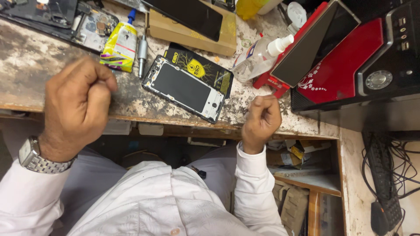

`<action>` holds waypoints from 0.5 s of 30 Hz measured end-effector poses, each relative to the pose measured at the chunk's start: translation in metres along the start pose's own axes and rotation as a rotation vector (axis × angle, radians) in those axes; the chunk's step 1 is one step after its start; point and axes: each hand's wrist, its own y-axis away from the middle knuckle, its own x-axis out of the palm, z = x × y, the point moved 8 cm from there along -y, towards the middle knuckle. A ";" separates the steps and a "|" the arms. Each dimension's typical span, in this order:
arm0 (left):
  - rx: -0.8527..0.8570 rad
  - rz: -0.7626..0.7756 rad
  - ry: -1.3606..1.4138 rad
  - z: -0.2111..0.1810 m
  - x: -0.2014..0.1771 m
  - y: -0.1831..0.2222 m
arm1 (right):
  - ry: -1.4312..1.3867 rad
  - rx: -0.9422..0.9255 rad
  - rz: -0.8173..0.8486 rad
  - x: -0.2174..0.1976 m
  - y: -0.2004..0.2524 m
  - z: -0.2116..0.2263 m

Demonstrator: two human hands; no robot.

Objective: The person holds a disassembled smartphone and uses a thin metal tool to scrape adhesive residue from the frame edges. The device is rotated to access different sides while the tool is applied along the perimeter.

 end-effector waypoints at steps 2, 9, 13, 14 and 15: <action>-0.010 0.022 0.010 0.003 0.001 0.002 | 0.078 -0.033 -0.006 0.002 0.001 0.007; -0.019 0.023 0.024 -0.004 0.003 -0.002 | 0.179 -0.007 0.004 0.013 -0.007 0.019; 0.076 -0.054 -0.060 -0.007 0.003 -0.002 | 0.347 -0.067 0.151 0.029 -0.010 0.041; 0.044 -0.038 -0.082 -0.003 0.005 -0.003 | 0.410 -0.104 0.201 0.036 -0.011 0.049; 0.012 -0.022 -0.104 0.001 0.007 -0.002 | 0.435 -0.142 0.289 0.047 -0.011 0.057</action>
